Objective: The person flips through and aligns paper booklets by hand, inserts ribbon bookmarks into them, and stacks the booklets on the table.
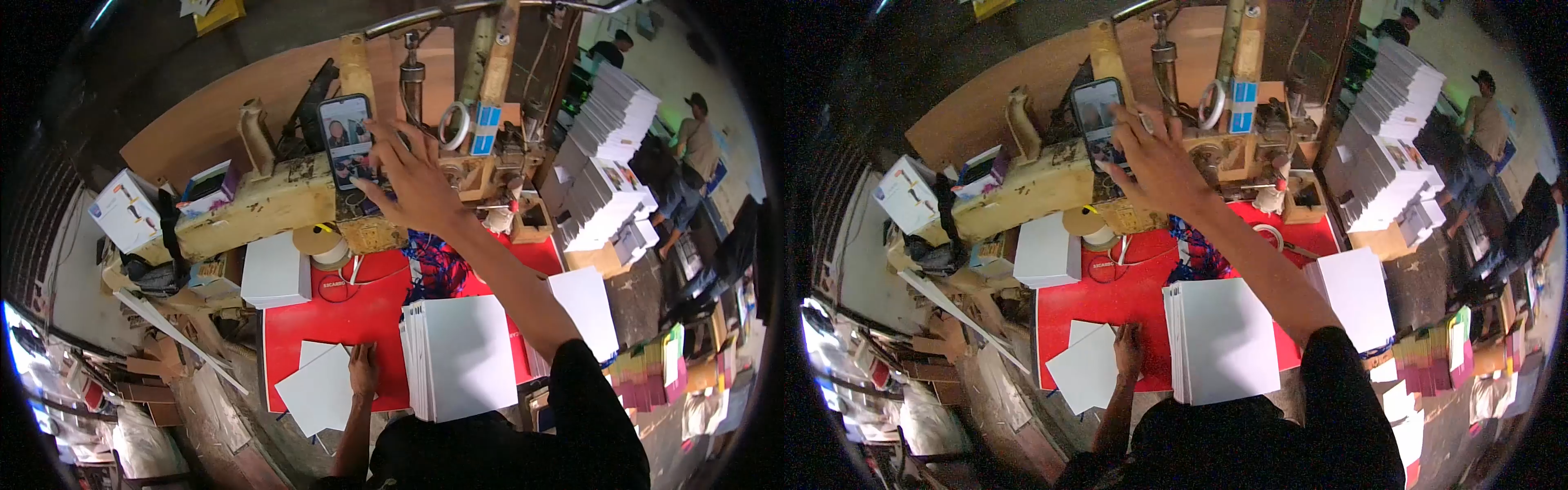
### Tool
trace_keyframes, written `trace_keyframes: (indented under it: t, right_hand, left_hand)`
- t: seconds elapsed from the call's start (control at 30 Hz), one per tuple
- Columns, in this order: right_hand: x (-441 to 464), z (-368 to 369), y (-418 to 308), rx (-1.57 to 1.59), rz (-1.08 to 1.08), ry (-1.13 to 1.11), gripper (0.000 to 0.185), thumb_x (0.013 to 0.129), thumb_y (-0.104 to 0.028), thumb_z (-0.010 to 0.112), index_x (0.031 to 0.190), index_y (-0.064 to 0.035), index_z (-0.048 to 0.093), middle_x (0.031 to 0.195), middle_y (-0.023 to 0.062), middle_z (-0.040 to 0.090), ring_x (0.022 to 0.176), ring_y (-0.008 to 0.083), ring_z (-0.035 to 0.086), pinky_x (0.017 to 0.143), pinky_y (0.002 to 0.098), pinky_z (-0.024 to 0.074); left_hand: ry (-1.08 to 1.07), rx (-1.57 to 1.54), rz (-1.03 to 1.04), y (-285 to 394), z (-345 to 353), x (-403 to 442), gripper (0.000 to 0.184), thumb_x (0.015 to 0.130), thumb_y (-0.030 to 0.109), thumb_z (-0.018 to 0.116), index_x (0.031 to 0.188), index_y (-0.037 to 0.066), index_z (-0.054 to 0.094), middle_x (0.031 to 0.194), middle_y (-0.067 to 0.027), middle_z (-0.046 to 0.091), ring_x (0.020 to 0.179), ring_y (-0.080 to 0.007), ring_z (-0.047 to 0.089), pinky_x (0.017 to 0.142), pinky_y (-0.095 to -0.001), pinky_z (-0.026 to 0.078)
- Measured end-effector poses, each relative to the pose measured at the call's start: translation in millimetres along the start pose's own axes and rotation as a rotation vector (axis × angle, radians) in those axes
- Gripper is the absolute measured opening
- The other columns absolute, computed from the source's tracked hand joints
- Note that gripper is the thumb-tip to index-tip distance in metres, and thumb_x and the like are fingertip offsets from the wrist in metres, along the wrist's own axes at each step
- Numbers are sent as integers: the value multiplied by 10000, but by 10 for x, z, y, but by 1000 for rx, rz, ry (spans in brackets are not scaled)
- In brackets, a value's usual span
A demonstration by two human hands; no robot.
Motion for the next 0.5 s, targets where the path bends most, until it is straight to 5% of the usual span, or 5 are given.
trace_keyframes:
  t: [0.07,0.23,0.4,0.5]
  right_hand:
    - [180,214,31,-104,-76,-57,445,916,-365,621,1152,2,535,1448,182,404,1311,393,354,978,602,340]
    - [393,518,224,-193,-141,-17,401,955,-419,554,1053,-34,504,1482,149,396,1347,370,328,973,593,307]
    - [396,521,276,-212,-167,-41,428,928,-410,577,1134,-37,542,1445,156,434,1323,355,361,993,590,306]
    - [349,460,322,-129,-141,13,339,928,-368,622,1006,-57,514,1472,137,409,1358,354,313,1003,592,282]
  left_hand:
    - [-2,6,0,-17,19,-4,91,937,62,559,1010,18,589,942,-209,615,881,-418,600,751,-495,482]
    - [12,-34,10,5,10,4,100,931,78,578,1017,27,584,937,-202,610,870,-411,602,742,-493,485]
    - [-3,-16,-47,93,-44,35,109,922,85,597,1013,25,584,938,-187,617,880,-399,608,736,-487,490]
    - [5,-10,-53,72,-37,32,109,913,97,619,982,16,594,937,-185,632,875,-394,617,728,-469,499]
Point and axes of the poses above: each hand's wrist, its own x-axis towards the middle knuckle, its own z-axis out of the palm, y = z × x, the point moved 5 cm from there along x, towards the middle knuckle
